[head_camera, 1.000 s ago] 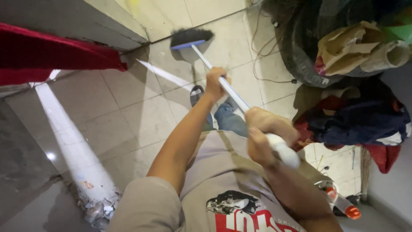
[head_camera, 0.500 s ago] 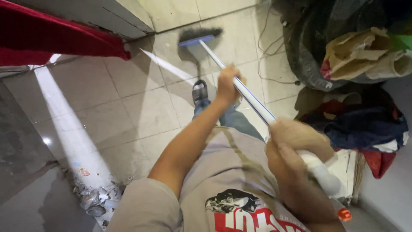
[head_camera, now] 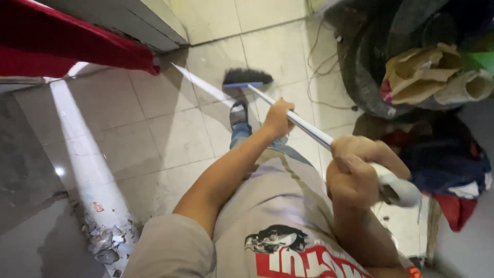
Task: The person sweeps the floor with a broom, moving debris into a corner and under a shoe rack.
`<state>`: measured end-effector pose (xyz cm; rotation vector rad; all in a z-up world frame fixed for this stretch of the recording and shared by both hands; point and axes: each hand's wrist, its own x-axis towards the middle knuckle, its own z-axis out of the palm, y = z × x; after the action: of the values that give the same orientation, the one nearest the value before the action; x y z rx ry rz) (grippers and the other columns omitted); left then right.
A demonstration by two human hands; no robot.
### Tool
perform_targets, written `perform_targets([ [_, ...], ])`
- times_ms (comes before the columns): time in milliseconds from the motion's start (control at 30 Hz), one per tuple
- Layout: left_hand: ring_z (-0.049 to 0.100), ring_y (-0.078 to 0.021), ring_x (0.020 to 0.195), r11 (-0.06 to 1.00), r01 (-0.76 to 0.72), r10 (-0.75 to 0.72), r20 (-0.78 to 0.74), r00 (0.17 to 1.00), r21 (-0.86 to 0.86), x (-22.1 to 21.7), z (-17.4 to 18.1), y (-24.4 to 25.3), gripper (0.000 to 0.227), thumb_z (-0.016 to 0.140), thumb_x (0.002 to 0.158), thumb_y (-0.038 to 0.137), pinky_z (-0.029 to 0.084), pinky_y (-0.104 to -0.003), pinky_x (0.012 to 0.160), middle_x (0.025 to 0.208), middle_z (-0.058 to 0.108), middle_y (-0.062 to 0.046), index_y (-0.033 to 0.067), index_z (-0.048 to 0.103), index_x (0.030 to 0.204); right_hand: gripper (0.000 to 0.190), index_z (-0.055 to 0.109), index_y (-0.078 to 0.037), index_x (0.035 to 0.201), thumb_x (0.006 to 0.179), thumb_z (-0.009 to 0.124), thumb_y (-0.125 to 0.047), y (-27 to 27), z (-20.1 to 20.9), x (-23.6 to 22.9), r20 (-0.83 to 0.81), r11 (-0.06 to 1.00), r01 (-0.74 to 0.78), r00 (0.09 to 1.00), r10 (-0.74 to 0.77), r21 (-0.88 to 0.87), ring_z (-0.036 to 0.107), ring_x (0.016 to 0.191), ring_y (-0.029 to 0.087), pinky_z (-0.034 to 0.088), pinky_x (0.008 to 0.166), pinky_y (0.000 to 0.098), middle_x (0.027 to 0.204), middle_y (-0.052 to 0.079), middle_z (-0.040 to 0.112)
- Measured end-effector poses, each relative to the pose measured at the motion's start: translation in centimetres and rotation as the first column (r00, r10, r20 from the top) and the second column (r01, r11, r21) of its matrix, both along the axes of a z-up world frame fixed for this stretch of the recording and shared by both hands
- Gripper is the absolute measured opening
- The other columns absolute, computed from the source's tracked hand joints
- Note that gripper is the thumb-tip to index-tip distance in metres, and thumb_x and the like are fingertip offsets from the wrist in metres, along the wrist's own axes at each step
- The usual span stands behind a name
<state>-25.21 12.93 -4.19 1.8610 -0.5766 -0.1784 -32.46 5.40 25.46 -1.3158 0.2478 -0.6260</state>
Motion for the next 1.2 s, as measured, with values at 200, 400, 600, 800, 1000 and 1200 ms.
perform_targets([
  [200,0.061,-0.0426,0.089,0.988,-0.1,0.098,-0.025,0.995,-0.12,-1.5,3.5,-3.4,0.01,0.063,0.073,0.0,0.051,-0.045,0.082,0.085,0.062,-0.019,0.0064,0.058,0.078,0.011,0.046,0.002,0.079,0.083,0.056,0.0,-3.8,2.4,-3.6,0.109,0.993,-0.061,0.991,0.072,-0.1,0.05,0.053,0.017,0.049,0.056,0.0321,0.065,0.012,0.052],
  [400,0.061,-0.0418,0.08,0.974,-0.225,0.223,0.201,0.954,-0.016,2.3,-5.1,-3.6,0.011,0.064,0.081,-0.002,0.05,-0.049,0.098,0.078,0.061,-0.018,0.0061,0.058,0.079,0.011,0.05,0.005,0.075,0.083,0.056,0.0,-3.9,-4.7,-0.9,0.019,0.915,-0.223,0.97,0.243,-0.338,0.054,0.062,0.019,0.046,0.056,0.0283,0.07,0.012,0.055],
  [600,0.059,-0.0449,0.078,0.978,-0.208,0.199,0.164,0.966,0.034,-3.4,-9.2,-6.0,0.015,0.07,0.081,0.003,0.048,-0.05,0.073,0.078,0.06,-0.018,0.0063,0.055,0.08,0.012,0.047,0.004,0.074,0.085,0.051,0.001,-7.5,-4.1,-5.1,0.046,0.908,-0.106,0.99,0.136,-0.404,0.059,0.06,0.02,0.053,0.058,0.0284,0.07,0.012,0.057],
  [800,0.058,-0.0464,0.078,0.992,-0.122,0.119,0.067,0.991,0.044,-12.6,-5.3,-7.7,0.016,0.069,0.074,0.006,0.047,-0.053,0.071,0.082,0.061,-0.021,0.0054,0.057,0.084,0.01,0.046,0.001,0.075,0.082,0.053,0.001,-9.1,0.0,-9.3,0.082,0.965,-0.259,0.962,0.262,-0.044,0.045,0.052,0.014,0.042,0.056,0.0283,0.062,0.01,0.05],
  [1000,0.058,-0.0496,0.084,0.987,-0.077,0.08,-0.013,0.997,0.141,-13.8,1.3,-7.2,0.01,0.068,0.076,0.003,0.048,-0.055,0.08,0.093,0.062,-0.029,0.0046,0.06,0.08,0.009,0.051,0.003,0.08,0.086,0.056,0.0,-8.8,6.6,-13.3,-0.264,0.963,-0.267,0.933,0.246,-0.044,0.05,0.059,0.016,0.041,0.058,0.0261,0.07,0.013,0.055],
  [1200,0.065,-0.0426,0.082,0.982,-0.18,0.187,0.166,0.968,-0.054,-8.1,-1.0,-5.3,0.012,0.065,0.076,0.001,0.05,-0.055,0.097,0.083,0.065,-0.018,0.0067,0.057,0.082,0.009,0.051,0.004,0.082,0.088,0.055,-0.002,-5.8,3.9,-11.1,-0.107,0.904,-0.232,0.972,0.207,-0.36,0.058,0.07,0.023,0.052,0.08,0.0372,0.082,0.018,0.059],
])
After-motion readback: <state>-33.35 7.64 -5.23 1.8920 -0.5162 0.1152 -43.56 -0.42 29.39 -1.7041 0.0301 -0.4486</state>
